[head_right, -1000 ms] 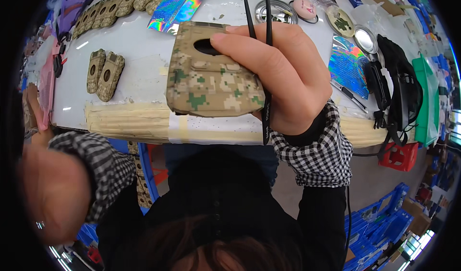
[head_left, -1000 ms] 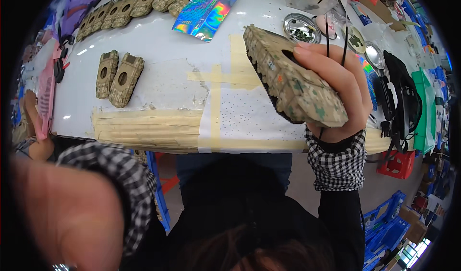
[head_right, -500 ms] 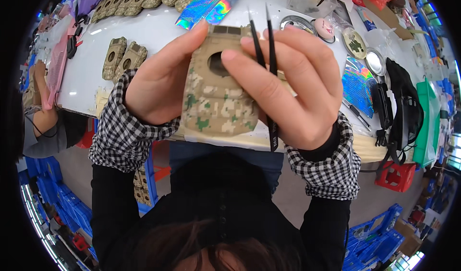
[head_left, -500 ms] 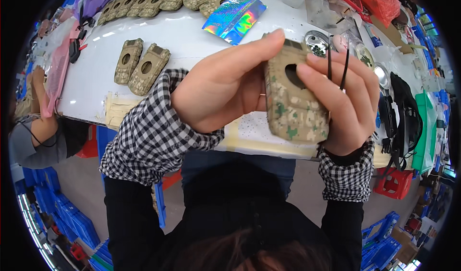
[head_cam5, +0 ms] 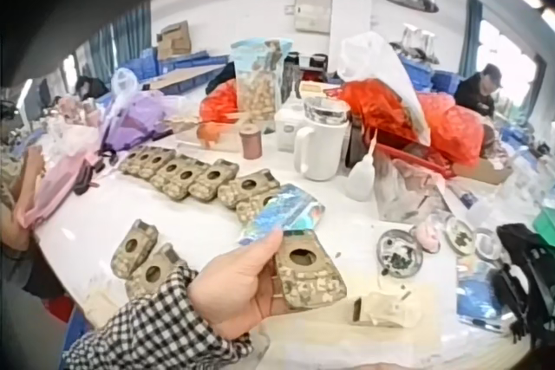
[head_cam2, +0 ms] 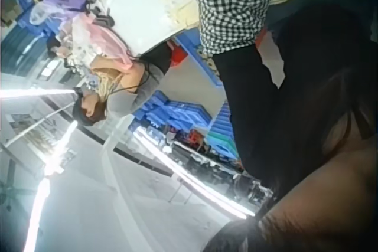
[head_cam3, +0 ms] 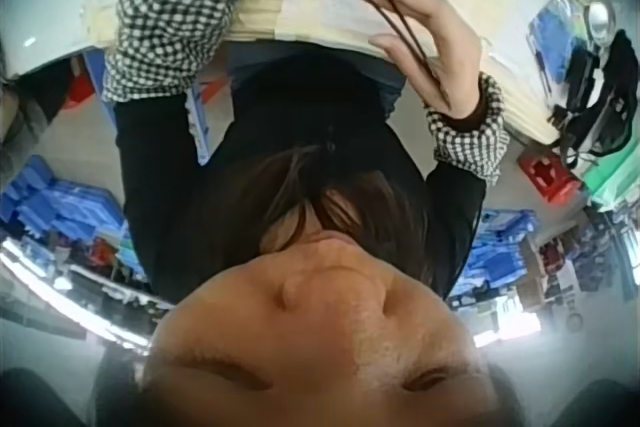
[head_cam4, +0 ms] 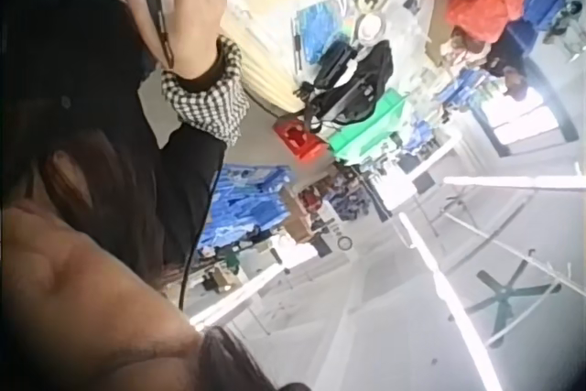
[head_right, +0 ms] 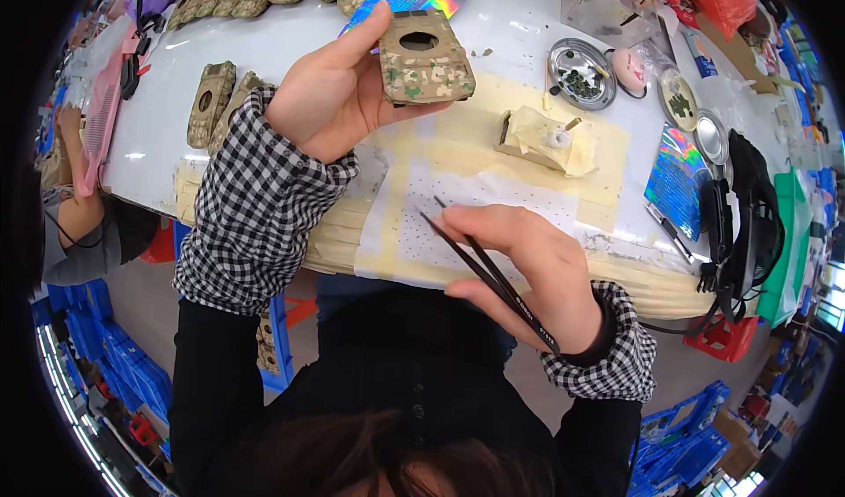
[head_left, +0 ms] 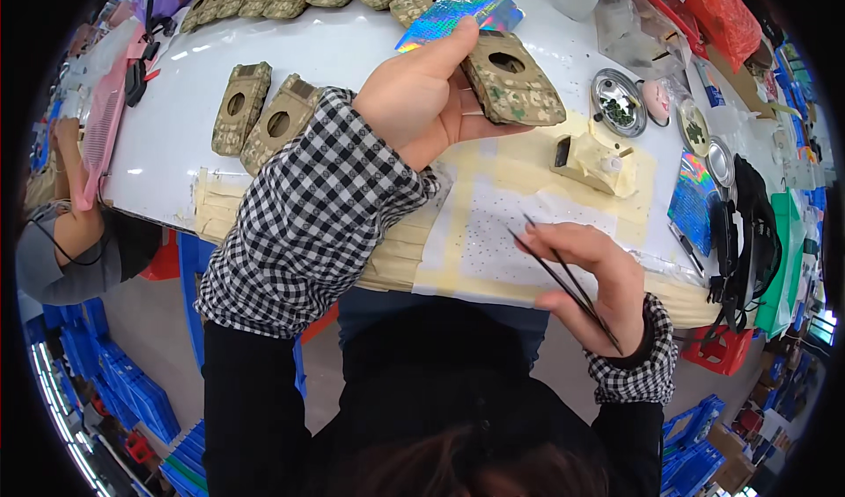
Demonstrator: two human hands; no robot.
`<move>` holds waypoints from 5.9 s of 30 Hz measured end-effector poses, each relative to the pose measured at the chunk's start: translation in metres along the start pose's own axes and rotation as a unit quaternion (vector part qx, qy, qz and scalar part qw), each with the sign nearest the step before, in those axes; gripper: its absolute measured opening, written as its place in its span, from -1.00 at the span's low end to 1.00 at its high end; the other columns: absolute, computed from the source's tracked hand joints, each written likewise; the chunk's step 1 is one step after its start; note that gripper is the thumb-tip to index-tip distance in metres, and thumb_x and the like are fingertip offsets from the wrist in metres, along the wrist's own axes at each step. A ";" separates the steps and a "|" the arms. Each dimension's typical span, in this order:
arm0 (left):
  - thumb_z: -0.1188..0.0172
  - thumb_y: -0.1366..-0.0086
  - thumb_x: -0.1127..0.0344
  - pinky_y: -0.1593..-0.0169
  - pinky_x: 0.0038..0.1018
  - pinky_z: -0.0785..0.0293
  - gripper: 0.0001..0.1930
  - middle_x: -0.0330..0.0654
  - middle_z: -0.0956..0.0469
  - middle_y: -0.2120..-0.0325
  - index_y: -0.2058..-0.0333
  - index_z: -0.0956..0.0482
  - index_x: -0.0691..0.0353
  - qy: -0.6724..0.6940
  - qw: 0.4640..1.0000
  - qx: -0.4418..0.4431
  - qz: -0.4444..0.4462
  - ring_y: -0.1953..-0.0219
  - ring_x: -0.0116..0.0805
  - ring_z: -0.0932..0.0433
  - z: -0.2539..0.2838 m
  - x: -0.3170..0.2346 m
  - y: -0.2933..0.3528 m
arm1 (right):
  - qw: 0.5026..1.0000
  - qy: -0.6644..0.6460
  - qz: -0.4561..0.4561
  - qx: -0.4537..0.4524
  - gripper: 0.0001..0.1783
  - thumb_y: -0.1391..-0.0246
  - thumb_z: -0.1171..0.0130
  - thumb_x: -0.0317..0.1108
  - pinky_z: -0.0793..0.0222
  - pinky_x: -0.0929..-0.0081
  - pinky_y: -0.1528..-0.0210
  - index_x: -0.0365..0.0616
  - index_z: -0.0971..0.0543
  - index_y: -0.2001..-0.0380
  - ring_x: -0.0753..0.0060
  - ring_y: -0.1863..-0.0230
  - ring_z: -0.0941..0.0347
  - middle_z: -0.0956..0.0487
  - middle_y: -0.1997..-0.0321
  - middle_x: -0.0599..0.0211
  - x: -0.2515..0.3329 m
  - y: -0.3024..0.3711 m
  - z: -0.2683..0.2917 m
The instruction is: Applying camouflage paint details to plastic toy tank hulls using a paintbrush.
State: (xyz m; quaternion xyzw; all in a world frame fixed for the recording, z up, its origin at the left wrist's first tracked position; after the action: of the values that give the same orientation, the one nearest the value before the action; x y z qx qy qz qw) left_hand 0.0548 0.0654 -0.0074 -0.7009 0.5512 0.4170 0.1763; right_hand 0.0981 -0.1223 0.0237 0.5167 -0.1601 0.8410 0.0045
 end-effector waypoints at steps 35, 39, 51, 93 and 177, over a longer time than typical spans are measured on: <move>-0.01 -0.29 0.34 -0.02 -0.40 -0.50 -0.76 -0.12 -0.56 0.23 0.13 -0.42 0.33 0.011 0.999 0.037 -0.001 0.15 -0.37 -0.57 0.000 0.003 -0.003 | 0.996 -0.018 -0.084 -0.006 -0.89 0.05 -0.25 -0.50 -0.39 0.51 0.32 -0.27 -0.59 0.40 0.33 0.39 -0.48 -0.58 0.42 0.22 -0.030 -0.012 -0.017; -0.04 -0.25 0.36 0.06 -0.31 -0.54 -0.77 -0.12 -0.52 0.24 0.17 -0.43 0.37 0.015 1.000 0.017 -0.020 0.20 -0.31 -0.56 0.000 0.001 -0.004 | 0.996 -0.020 -0.085 -0.008 -0.89 0.05 -0.25 -0.50 -0.39 0.52 0.32 -0.27 -0.59 0.40 0.34 0.39 -0.48 -0.58 0.42 0.22 -0.030 -0.013 -0.017; 0.02 -0.30 0.33 -0.05 -0.39 -0.48 -0.71 -0.07 -0.54 0.17 0.07 -0.38 0.37 0.015 0.999 0.029 -0.004 0.11 -0.32 -0.56 0.000 0.003 -0.003 | 0.996 -0.028 -0.087 -0.010 -0.90 0.05 -0.25 -0.50 -0.39 0.53 0.32 -0.28 -0.59 0.41 0.35 0.39 -0.49 -0.59 0.42 0.23 -0.030 -0.013 -0.018; 0.04 -0.31 0.34 -0.04 -0.41 -0.50 -0.65 -0.14 -0.50 0.12 -0.06 -0.31 0.29 -0.013 0.999 0.046 -0.017 0.09 -0.38 -0.54 -0.002 0.001 0.000 | 0.994 -0.019 -0.106 -0.007 -0.90 0.03 -0.25 -0.47 -0.40 0.55 0.32 -0.27 -0.59 0.41 0.36 0.40 -0.50 -0.59 0.43 0.22 -0.030 -0.013 -0.019; 0.03 -0.35 0.08 -0.03 -0.29 -0.50 -0.41 -0.11 -0.25 -0.06 -0.20 0.02 0.21 0.035 0.991 0.126 0.041 -0.02 -0.22 -0.43 -0.035 0.000 0.014 | 0.981 -0.066 0.088 -0.159 -0.74 -0.19 -0.02 -0.26 -0.31 0.51 0.31 -0.29 -0.46 0.35 0.39 0.38 -0.40 -0.52 0.41 0.15 0.033 -0.041 0.060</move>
State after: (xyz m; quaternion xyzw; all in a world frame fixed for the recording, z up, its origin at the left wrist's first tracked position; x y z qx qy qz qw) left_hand 0.0555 0.0363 0.0159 -0.6638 0.6336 0.3267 0.2262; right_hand 0.1420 -0.1051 0.0886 0.5478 -0.3370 0.7657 0.0021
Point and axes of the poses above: each hand's wrist, its own y-axis away from the middle knuckle, its own z-axis out of the back of the hand, x = y × z, the point moved 6 cm from there along -y, towards the middle knuckle
